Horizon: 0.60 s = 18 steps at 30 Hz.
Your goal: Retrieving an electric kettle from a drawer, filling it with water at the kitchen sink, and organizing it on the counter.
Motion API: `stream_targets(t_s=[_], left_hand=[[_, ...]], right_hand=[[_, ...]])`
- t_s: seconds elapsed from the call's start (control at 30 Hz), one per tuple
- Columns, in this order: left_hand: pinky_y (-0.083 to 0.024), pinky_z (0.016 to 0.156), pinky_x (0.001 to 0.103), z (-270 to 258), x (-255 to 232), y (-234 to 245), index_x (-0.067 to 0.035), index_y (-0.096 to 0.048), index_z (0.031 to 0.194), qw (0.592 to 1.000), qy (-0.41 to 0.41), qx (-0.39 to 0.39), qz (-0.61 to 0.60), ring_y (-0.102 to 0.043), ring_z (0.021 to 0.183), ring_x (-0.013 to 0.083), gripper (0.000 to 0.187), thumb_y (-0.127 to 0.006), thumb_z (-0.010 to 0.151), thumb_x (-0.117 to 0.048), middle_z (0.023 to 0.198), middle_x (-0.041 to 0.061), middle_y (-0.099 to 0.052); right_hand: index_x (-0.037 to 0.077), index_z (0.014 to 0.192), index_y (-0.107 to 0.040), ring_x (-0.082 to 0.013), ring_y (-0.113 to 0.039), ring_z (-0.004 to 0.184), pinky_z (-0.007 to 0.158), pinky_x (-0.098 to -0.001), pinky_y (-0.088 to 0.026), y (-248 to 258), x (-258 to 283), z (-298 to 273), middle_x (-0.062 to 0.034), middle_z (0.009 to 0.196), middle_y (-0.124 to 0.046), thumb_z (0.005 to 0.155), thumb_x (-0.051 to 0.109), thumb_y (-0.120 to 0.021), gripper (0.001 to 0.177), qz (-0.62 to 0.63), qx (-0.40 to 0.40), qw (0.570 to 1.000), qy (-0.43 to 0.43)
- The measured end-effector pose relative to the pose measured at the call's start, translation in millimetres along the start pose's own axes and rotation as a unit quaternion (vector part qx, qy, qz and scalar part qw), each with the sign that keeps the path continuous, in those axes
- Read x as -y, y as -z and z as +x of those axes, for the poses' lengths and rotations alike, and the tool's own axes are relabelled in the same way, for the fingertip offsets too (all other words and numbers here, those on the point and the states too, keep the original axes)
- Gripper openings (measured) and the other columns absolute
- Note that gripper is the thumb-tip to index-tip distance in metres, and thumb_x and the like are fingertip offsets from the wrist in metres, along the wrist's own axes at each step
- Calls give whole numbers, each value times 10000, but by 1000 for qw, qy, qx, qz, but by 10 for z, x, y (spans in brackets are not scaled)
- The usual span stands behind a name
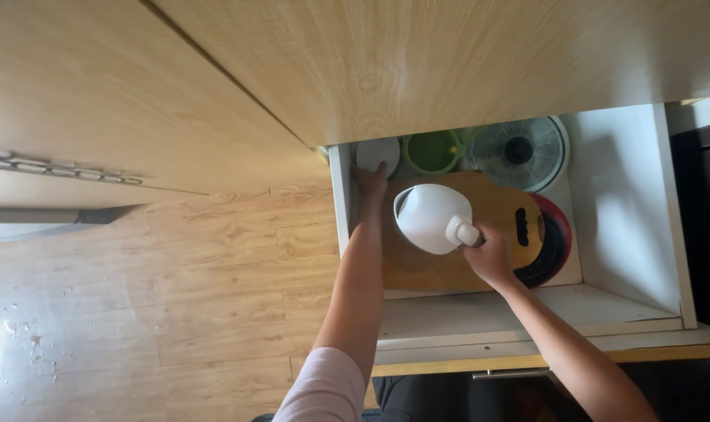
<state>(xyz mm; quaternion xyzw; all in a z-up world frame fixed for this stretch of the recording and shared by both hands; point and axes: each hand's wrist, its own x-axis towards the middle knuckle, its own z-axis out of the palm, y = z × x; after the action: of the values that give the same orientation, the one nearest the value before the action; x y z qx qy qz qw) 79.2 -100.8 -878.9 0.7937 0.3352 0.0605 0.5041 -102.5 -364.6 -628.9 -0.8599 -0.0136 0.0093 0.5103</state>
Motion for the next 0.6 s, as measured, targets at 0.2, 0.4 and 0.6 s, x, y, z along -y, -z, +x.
stream_targets(t_s=[0.2, 0.4, 0.6], left_hand=[[-336, 1202, 432, -100, -357, 45, 73, -320, 1515, 996, 83, 10, 5, -436, 1414, 413, 1167, -912, 649, -437, 1518, 306, -435], [-429, 1127, 426, 171, -75, -167, 71, -444, 1461, 971, 217, -7, -103, -548, 1329, 354, 1104, -937, 603, -419, 1451, 244, -551], [-488, 1067, 391, 318, 274, -351, 82, -517, 1426, 951, 223, 5, -212, -608, 1282, 303, 945, -912, 683, -347, 1430, 219, -601]], right_hand=[[10, 1046, -715, -202, -697, 769, 677, -336, -520, -12, 10, 10, -127, 869, -719, 745, -60, -689, 310, -17, 2, 1000, -22], [-2, 983, -677, -216, -674, 771, 670, -340, -505, 9, 183, 3, -122, 853, -681, 723, -80, -680, 272, -18, 12, 1000, -19], [5, 967, -674, -208, -676, 765, 678, -330, -508, -6, 128, -4, -118, 852, -677, 734, -92, -677, 252, -5, 14, 1000, -13]])
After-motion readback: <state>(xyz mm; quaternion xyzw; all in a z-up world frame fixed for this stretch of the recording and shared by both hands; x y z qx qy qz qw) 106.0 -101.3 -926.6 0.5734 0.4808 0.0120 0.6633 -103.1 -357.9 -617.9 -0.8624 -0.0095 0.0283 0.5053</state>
